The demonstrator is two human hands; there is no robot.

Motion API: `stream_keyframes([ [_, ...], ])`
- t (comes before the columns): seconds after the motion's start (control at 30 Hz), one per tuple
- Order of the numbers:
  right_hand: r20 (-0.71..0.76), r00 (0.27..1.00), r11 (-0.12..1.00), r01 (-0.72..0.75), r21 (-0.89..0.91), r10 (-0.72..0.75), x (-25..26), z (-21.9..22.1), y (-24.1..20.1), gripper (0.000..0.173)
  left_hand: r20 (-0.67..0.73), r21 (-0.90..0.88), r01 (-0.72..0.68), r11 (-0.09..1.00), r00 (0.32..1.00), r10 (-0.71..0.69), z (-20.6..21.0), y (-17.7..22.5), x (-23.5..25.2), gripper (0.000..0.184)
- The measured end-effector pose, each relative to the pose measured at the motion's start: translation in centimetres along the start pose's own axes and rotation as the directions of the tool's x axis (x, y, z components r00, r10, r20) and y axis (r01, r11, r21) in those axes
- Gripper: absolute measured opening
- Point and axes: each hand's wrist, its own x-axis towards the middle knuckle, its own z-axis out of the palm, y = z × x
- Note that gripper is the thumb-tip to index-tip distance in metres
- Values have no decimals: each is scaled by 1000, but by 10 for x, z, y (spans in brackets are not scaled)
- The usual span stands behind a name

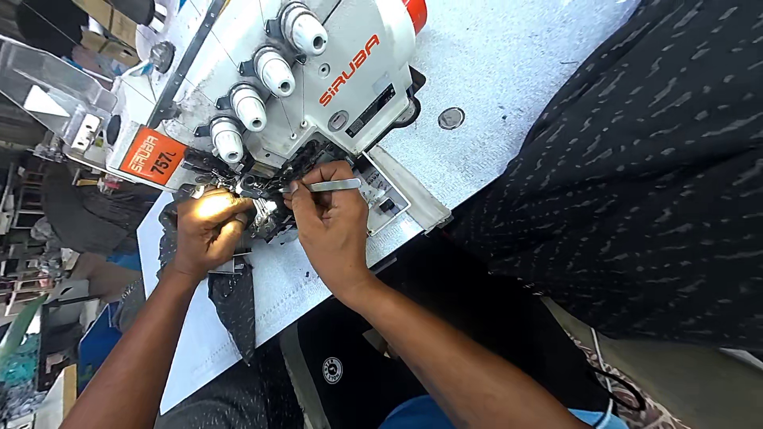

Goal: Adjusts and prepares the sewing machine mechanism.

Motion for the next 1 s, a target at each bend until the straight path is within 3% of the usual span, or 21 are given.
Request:
stream_keyframes([
  [0.2,-90,996,999,29,15,-27,-2,0,0,12,-7,-4,1,1000,1000,-1,1,0,1,31],
  [1.0,-89,995,992,-39,117,50,-1,2,-3,21,-9,-28,9,1000,1000,-10,1,-1,1,28],
])
